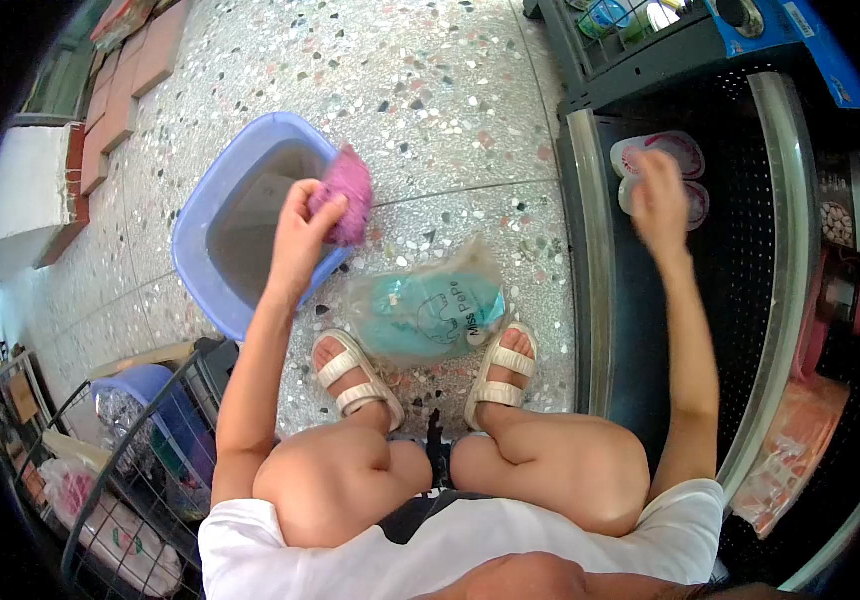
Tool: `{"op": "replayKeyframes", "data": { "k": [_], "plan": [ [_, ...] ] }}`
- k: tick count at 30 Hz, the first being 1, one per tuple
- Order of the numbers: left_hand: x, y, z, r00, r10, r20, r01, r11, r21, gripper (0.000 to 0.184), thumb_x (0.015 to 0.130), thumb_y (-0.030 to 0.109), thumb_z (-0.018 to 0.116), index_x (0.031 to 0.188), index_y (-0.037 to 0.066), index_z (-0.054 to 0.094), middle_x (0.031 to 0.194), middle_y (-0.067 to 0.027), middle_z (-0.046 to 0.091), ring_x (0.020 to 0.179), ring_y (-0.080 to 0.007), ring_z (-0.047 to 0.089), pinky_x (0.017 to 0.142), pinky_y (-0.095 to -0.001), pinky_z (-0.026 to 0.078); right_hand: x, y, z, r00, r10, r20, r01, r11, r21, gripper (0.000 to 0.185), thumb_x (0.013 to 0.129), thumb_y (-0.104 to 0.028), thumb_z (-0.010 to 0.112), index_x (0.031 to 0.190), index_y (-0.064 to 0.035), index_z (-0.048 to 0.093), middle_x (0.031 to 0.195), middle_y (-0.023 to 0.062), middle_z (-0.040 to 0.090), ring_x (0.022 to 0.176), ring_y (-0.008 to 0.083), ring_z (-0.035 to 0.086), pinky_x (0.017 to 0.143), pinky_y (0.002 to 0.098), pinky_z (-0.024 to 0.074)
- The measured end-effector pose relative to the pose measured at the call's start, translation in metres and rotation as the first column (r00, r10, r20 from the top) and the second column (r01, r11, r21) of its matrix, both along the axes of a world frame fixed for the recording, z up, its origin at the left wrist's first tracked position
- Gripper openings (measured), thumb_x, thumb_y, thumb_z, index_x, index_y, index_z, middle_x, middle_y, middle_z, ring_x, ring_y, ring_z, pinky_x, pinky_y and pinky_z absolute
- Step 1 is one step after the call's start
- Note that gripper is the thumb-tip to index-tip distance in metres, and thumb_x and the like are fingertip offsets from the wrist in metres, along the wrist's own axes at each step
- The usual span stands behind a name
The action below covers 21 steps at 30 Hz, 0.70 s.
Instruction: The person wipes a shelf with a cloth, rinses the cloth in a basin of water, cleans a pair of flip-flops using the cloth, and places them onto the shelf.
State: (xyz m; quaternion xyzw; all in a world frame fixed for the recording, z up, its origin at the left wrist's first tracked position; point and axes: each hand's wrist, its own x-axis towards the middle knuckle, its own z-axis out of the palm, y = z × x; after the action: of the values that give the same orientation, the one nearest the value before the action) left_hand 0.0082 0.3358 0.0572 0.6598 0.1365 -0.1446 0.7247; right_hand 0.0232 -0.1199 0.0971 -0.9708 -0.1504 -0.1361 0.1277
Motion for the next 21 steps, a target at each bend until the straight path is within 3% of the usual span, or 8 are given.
{"op": "replayKeyframes", "data": {
  "k": [2, 4, 8, 10, 13, 14, 17, 21],
  "plan": [
    [-0.013, -0.010, -0.001, 0.997, -0.072, -0.009, 0.072, 0.997, -0.013, 0.024, 0.087, 0.017, 0.067, 0.103, 0.007, 0.053, 0.087, 0.0016, 0.056, 0.078, -0.0048, 0.053, 0.070, -0.0213, 0.043, -0.009, 0.066, 0.000, 0.965, 0.235, -0.117, -0.203, 0.951, 0.234, 0.039, 0.079, 0.002, 0.056, 0.116, -0.0081, 0.059, 0.109, 0.0145, 0.059, 0.101, 0.0317, 0.058, 0.086, 0.0372, 0.0483],
    [-0.026, -0.022, -0.012, 0.995, -0.103, 0.015, 0.103, 0.995, 0.009, 0.024, 0.086, 0.017, 0.068, 0.101, 0.007, 0.052, 0.087, 0.0016, 0.056, 0.076, -0.0049, 0.052, 0.067, -0.0205, 0.043, -0.014, 0.124, -0.011, 0.877, 0.374, -0.301, -0.214, 0.867, 0.451, 0.037, 0.086, -0.015, 0.061, 0.122, -0.0088, 0.058, 0.112, 0.0138, 0.059, 0.098, 0.0305, 0.059, 0.084, 0.0360, 0.0491],
    [-0.036, -0.040, -0.007, 0.974, -0.226, -0.001, 0.225, 0.971, -0.085, 0.030, 0.089, 0.018, 0.066, 0.110, 0.005, 0.050, 0.099, -0.0016, 0.057, 0.091, -0.0081, 0.055, 0.077, -0.0244, 0.047, -0.030, 0.202, -0.033, 0.562, 0.546, -0.621, 0.319, 0.550, 0.772, 0.042, 0.090, -0.023, 0.061, 0.125, -0.0018, 0.052, 0.109, 0.0121, 0.061, 0.098, 0.0163, 0.060, 0.084, 0.0305, 0.0495],
    [-0.040, -0.042, -0.007, 0.949, -0.314, 0.018, 0.312, 0.934, -0.173, 0.035, 0.089, 0.020, 0.065, 0.116, 0.003, 0.049, 0.105, -0.0039, 0.058, 0.098, -0.0103, 0.055, 0.080, -0.0259, 0.048, -0.034, 0.213, -0.038, 0.445, 0.633, -0.633, 0.527, 0.387, 0.757, 0.041, 0.089, -0.020, 0.061, 0.124, -0.0003, 0.052, 0.108, 0.0108, 0.062, 0.095, 0.0143, 0.060, 0.084, 0.0296, 0.0494],
    [-0.062, -0.037, -0.010, 0.933, -0.359, -0.022, 0.359, 0.933, -0.014, 0.041, 0.090, 0.021, 0.063, 0.123, 0.002, 0.047, 0.113, -0.0076, 0.057, 0.105, -0.0134, 0.055, 0.082, -0.0272, 0.048, -0.035, 0.194, -0.063, 0.490, 0.570, -0.660, 0.678, 0.226, 0.699, 0.036, 0.088, -0.015, 0.059, 0.120, 0.0012, 0.054, 0.105, 0.0074, 0.063, 0.090, 0.0147, 0.062, 0.080, 0.0300, 0.0508],
    [-0.071, -0.028, -0.028, 0.902, -0.424, -0.081, 0.430, 0.899, 0.085, 0.048, 0.089, 0.020, 0.063, 0.128, 0.000, 0.044, 0.118, -0.0134, 0.056, 0.108, -0.0210, 0.056, 0.083, -0.0322, 0.049, -0.035, 0.181, -0.062, 0.459, 0.540, -0.705, 0.748, 0.192, 0.635, 0.031, 0.086, -0.015, 0.057, 0.112, 0.0015, 0.057, 0.101, 0.0083, 0.064, 0.087, 0.0152, 0.063, 0.078, 0.0301, 0.0515],
    [-0.099, -0.017, -0.045, 0.797, -0.444, -0.409, 0.600, 0.659, 0.454, 0.049, 0.087, 0.021, 0.064, 0.128, 0.002, 0.045, 0.121, -0.0167, 0.055, 0.111, -0.0243, 0.055, 0.093, -0.0327, 0.044, -0.053, 0.128, -0.117, 0.255, 0.539, -0.803, 0.890, 0.194, 0.413, 0.035, 0.086, -0.019, 0.055, 0.115, 0.0004, 0.056, 0.104, 0.0105, 0.064, 0.093, 0.0169, 0.063, 0.084, 0.0303, 0.0513],
    [-0.149, 0.004, -0.143, 0.986, -0.158, 0.046, 0.036, 0.477, 0.878, 0.048, 0.085, 0.024, 0.065, 0.124, 0.000, 0.049, 0.114, -0.0203, 0.059, 0.100, -0.0285, 0.060, 0.087, -0.0358, 0.047, -0.079, 0.112, -0.148, 0.232, 0.395, -0.889, 0.937, 0.155, 0.313, 0.031, 0.086, -0.022, 0.056, 0.108, 0.0003, 0.059, 0.099, 0.0101, 0.066, 0.087, 0.0174, 0.064, 0.078, 0.0302, 0.0522]
  ]
}}
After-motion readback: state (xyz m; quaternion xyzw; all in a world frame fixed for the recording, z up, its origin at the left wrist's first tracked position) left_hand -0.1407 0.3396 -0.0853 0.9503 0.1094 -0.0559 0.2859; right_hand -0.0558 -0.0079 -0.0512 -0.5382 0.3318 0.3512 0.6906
